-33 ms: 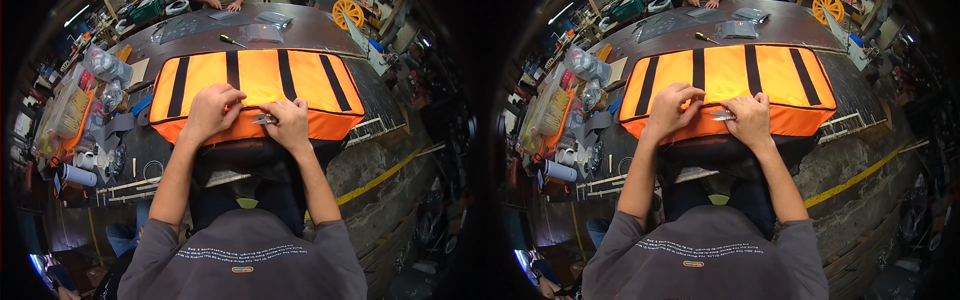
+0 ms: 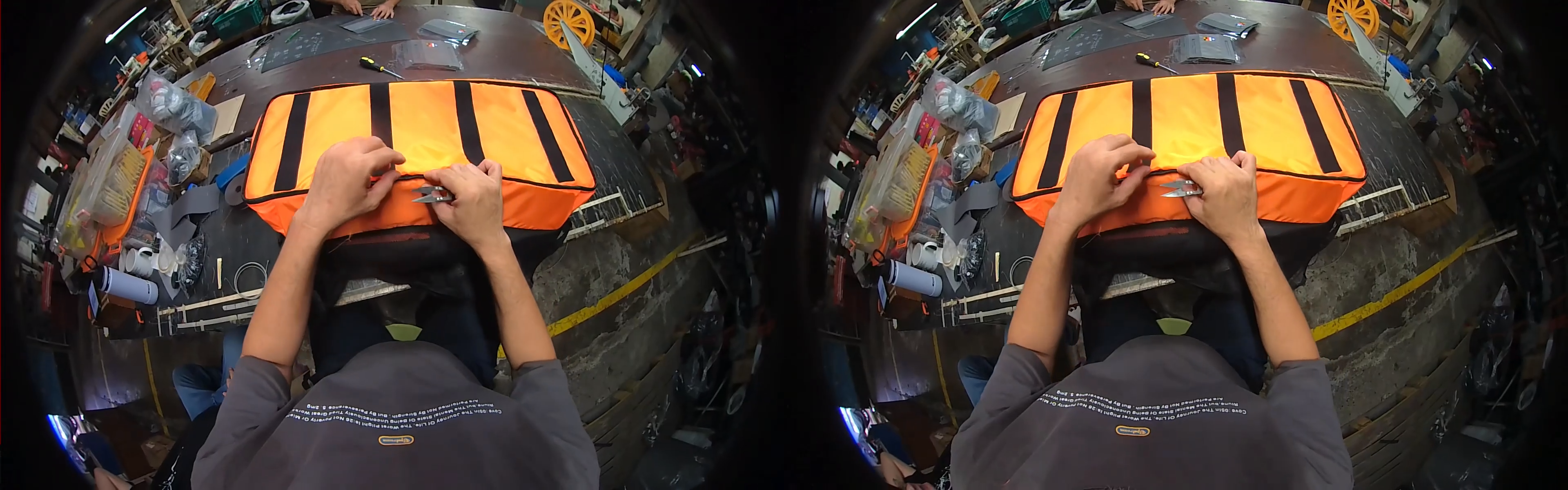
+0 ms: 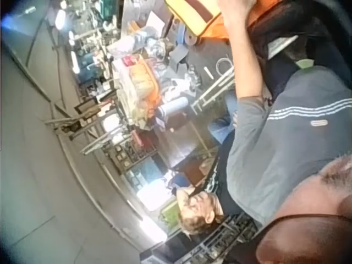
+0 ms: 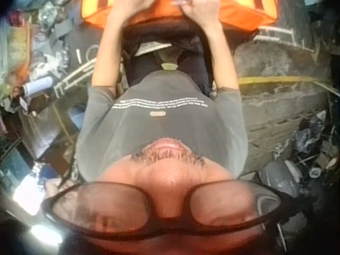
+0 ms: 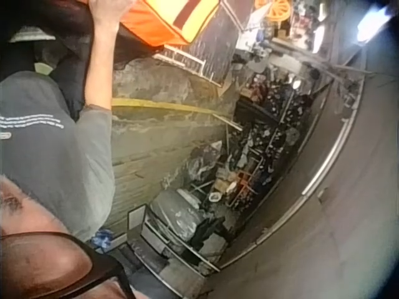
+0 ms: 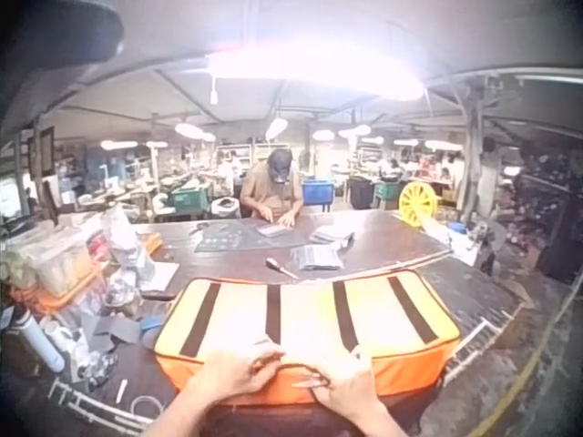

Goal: Inspecting and testing the zippers and structural components of a large orange textile bag on a workshop table.

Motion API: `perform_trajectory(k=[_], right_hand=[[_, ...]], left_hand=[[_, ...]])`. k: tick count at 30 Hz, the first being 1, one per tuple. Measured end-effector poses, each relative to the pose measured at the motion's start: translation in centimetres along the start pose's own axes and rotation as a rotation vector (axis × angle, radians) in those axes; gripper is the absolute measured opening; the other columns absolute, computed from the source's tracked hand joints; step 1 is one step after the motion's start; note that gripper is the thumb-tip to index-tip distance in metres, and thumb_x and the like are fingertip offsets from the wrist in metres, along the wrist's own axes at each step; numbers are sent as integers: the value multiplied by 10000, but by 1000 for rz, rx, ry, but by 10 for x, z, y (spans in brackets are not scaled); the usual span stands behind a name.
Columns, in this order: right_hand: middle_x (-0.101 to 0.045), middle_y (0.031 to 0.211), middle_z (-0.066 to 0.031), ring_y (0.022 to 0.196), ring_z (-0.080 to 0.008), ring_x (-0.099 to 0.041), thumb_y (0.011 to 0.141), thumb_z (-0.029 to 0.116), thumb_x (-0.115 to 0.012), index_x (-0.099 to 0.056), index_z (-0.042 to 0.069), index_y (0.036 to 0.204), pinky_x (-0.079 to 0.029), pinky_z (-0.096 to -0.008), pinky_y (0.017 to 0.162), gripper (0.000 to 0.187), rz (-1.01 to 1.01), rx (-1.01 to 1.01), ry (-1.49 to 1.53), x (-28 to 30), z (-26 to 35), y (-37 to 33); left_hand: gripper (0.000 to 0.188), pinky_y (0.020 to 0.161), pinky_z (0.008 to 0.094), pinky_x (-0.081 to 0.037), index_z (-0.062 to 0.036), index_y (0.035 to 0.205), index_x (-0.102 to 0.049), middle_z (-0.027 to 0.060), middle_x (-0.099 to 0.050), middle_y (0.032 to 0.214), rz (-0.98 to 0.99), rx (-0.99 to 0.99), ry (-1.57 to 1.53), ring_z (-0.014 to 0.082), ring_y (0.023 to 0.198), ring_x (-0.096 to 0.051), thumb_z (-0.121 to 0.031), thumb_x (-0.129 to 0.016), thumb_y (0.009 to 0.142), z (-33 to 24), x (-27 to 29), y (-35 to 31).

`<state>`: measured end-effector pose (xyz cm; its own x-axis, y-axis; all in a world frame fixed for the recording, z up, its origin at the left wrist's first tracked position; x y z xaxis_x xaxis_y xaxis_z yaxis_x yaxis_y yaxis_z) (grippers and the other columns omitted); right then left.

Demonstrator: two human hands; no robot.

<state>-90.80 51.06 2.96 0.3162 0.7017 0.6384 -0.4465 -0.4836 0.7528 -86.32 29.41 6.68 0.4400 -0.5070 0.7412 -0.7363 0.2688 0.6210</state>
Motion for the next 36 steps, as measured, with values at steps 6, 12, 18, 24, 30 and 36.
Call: perform_trajectory(k=[6, 12, 18, 24, 30, 36], right_hand=[[-728, 856, -29, 849, -239, -694, 839, 140, -751, -758, 129, 990, -441, -411, 852, 152, 6, -85, 112, -5, -11, 8], [-736, 876, -148, 882, -377, -716, 880, 330, -781, -793, 66, 884, -559, -479, 778, 264, 327, -201, 155, -7, -36, 48], [-638, 664, -67, 627, -177, -587, 952, 319, -790, -724, -13, 868, -465, -388, 620, 348, 696, -500, 443, -39, -70, 57], [-742, 874, -222, 886, -346, -750, 895, 422, -838, -719, 1, 958, -564, -442, 797, 442, 247, -494, 213, 3, -31, 46], [-587, 638, -6, 592, -101, -509, 1053, 320, -745, -675, -14, 808, -421, -306, 565, 419, 86, -788, 684, 12, -20, -9], [-548, 628, 48, 519, -43, -441, 1081, 391, -699, -735, 30, 822, -373, -246, 498, 446, 100, -1063, 1089, -48, 1, -37]], left_hand=[[95, 708, 437, -555, -77, 944, -772, 61, -679, 841, 51, -57, 134, 298, 811, -707, -129, -799, 869, -3, -13, 3], [58, 648, 426, -546, -66, 897, -737, 91, -674, 848, -58, 30, 82, 316, 742, -697, -107, -774, 882, -1, -19, 4], [39, 659, 385, -538, -47, 944, -703, 109, -689, 857, -90, 178, -89, 296, 722, -687, -83, -717, 944, -1, -20, -2], [146, 651, 376, -517, -35, 933, -658, 125, -669, 790, -167, 452, -514, 298, 665, -656, -126, -646, 1045, 7, -17, -15], [178, 719, 444, -553, -40, 917, -709, 123, -730, 848, -74, 327, -128, 344, 787, -701, -186, -685, 1016, 1, -14, -9], [305, 883, 472, -583, -102, 1098, -822, 130, -782, 968, 304, 340, -19, 335, 1002, -744, -363, -747, 959, 39, -34, 26]])
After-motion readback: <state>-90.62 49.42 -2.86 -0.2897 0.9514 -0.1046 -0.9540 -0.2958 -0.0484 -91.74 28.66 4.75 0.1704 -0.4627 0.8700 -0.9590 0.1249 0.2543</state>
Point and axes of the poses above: each hand's wrist, its own y-axis towards the middle knuckle, its own x-axis out of the back of the hand, z = x × y, the point moved 3 cm from there along y, towards the middle knuckle
